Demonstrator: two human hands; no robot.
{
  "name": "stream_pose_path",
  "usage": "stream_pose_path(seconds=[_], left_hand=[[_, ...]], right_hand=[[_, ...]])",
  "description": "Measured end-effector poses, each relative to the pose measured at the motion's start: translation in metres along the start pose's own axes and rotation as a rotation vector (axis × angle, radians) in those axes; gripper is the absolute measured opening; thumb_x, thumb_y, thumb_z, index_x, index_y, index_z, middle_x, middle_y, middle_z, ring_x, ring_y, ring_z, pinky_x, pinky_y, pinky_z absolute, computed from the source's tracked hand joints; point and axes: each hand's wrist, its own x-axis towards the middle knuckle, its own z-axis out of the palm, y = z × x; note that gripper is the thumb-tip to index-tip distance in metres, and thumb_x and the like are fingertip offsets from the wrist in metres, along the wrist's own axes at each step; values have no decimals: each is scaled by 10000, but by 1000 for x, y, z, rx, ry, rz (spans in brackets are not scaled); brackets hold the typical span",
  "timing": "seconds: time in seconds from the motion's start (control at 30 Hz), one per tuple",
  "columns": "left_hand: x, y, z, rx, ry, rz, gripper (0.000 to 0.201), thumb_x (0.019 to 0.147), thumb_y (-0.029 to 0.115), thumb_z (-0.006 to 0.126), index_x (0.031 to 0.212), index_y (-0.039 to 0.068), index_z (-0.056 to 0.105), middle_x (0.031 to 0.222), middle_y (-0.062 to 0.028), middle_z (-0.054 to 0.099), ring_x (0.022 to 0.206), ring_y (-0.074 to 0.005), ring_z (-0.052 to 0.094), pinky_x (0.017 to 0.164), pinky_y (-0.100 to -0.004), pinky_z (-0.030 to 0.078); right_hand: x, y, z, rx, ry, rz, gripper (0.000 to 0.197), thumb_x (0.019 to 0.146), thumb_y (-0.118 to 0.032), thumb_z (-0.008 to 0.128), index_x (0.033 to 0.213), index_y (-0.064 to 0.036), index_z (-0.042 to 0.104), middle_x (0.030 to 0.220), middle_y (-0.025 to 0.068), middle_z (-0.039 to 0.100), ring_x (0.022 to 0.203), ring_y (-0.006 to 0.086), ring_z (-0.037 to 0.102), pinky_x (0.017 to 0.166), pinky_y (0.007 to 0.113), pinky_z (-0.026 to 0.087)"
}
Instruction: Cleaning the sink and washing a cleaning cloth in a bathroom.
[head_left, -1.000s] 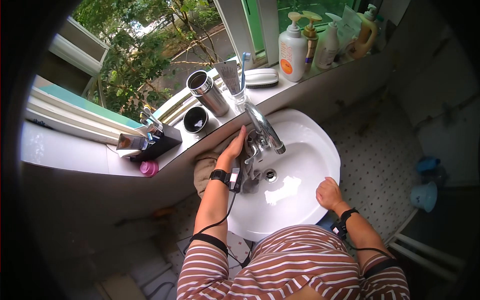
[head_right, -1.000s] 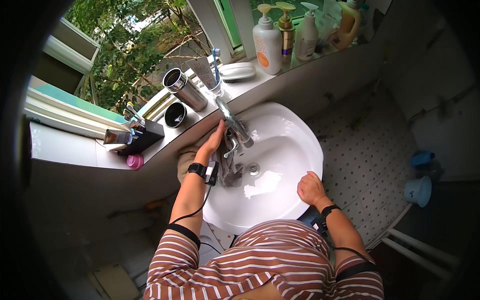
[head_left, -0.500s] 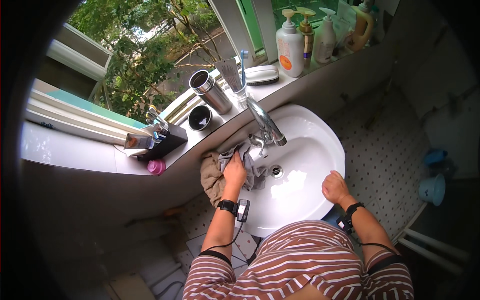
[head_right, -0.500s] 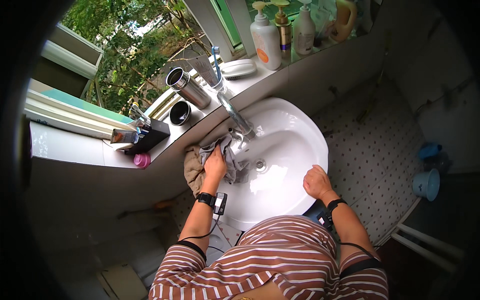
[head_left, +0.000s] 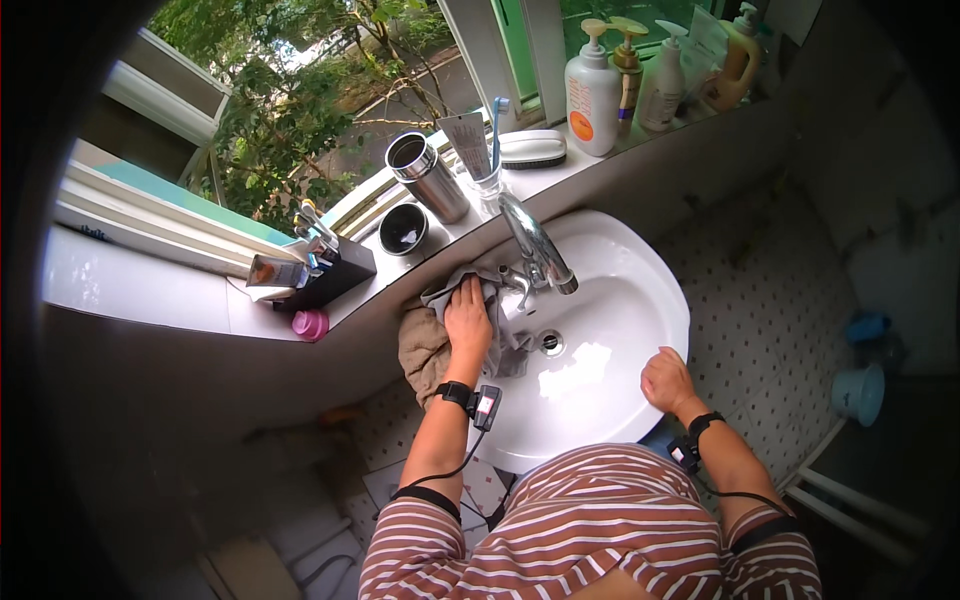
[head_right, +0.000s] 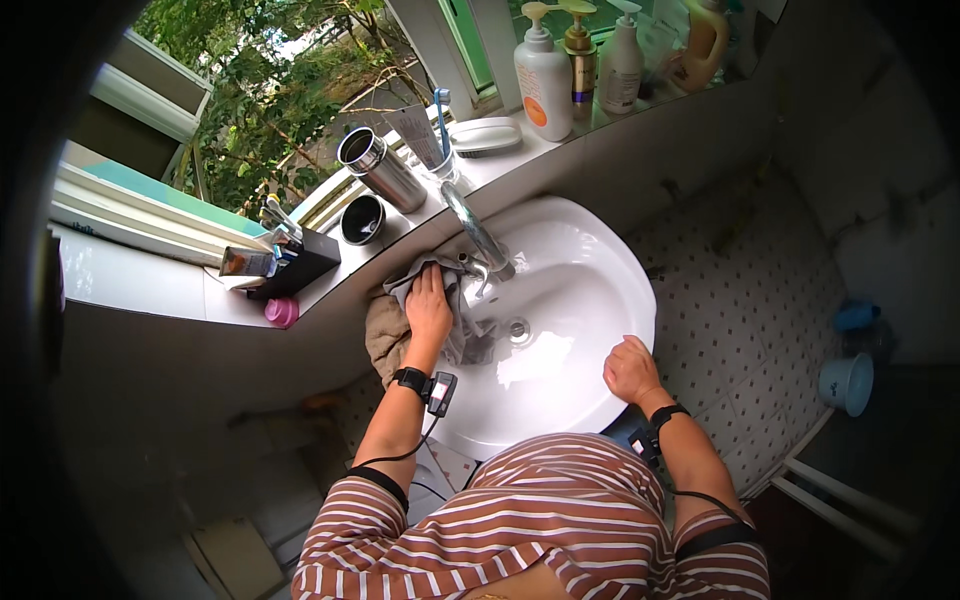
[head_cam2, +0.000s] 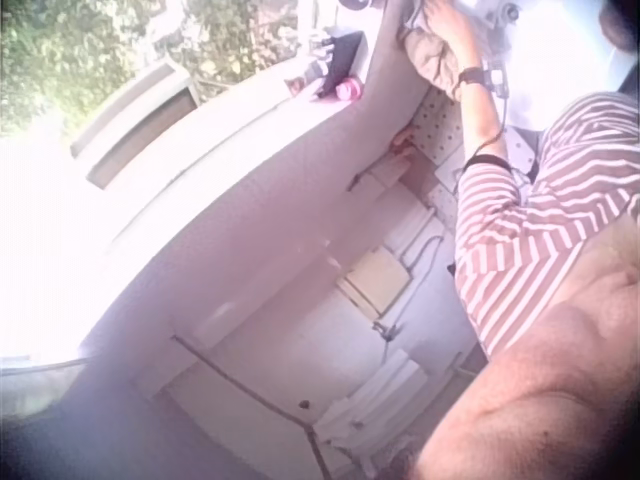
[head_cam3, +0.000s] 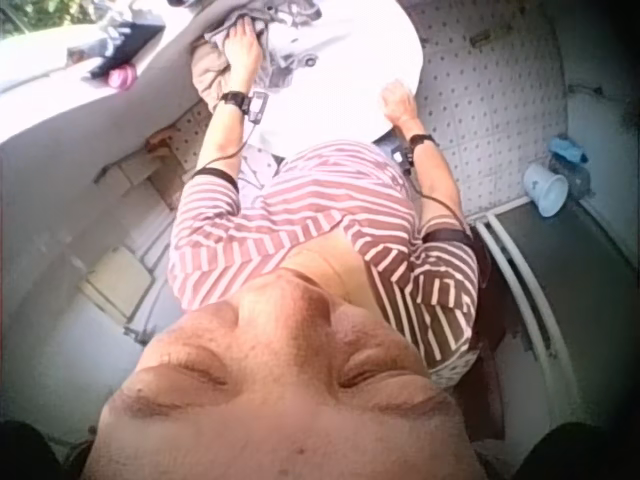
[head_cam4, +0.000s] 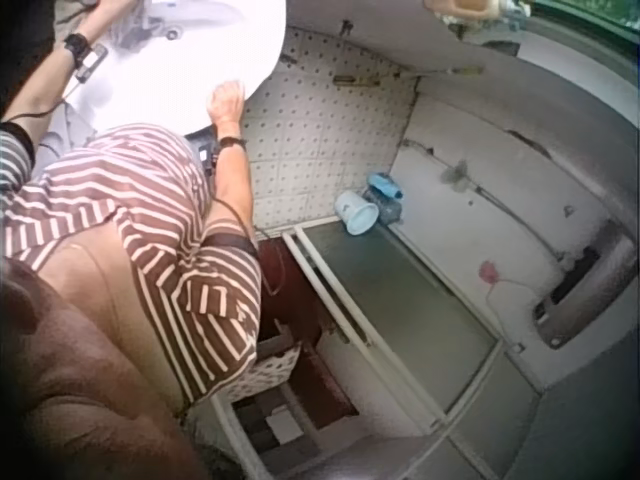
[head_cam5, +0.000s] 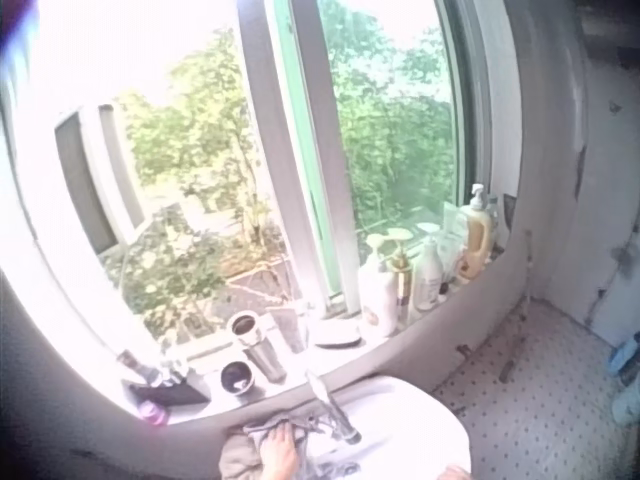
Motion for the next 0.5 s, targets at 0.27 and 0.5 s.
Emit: stream_pose_path(seconds=[0.27, 0.5], left_hand=[[3, -24, -3, -142, 51, 45, 511, 697, -2, 485, 1205, -23, 439, 1158, -168, 524, 1029, -313, 506, 839, -363, 428], [48, 1, -7, -378, -9, 210, 518, 671, -66, 474, 1181, 19, 465, 1122, -155, 551, 1061, -321, 482, 883, -406, 401]], right_hand=[[2, 2, 0, -16, -4, -10, 43, 631, -91, 590, 595, -72, 575, 664, 70, 543, 719, 233, 546, 924, 409, 394], [2, -1, 0, -23, -28, 6, 48, 631, -94, 598, 599, -63, 582, 665, 74, 550, 719, 233, 546, 921, 404, 395]])
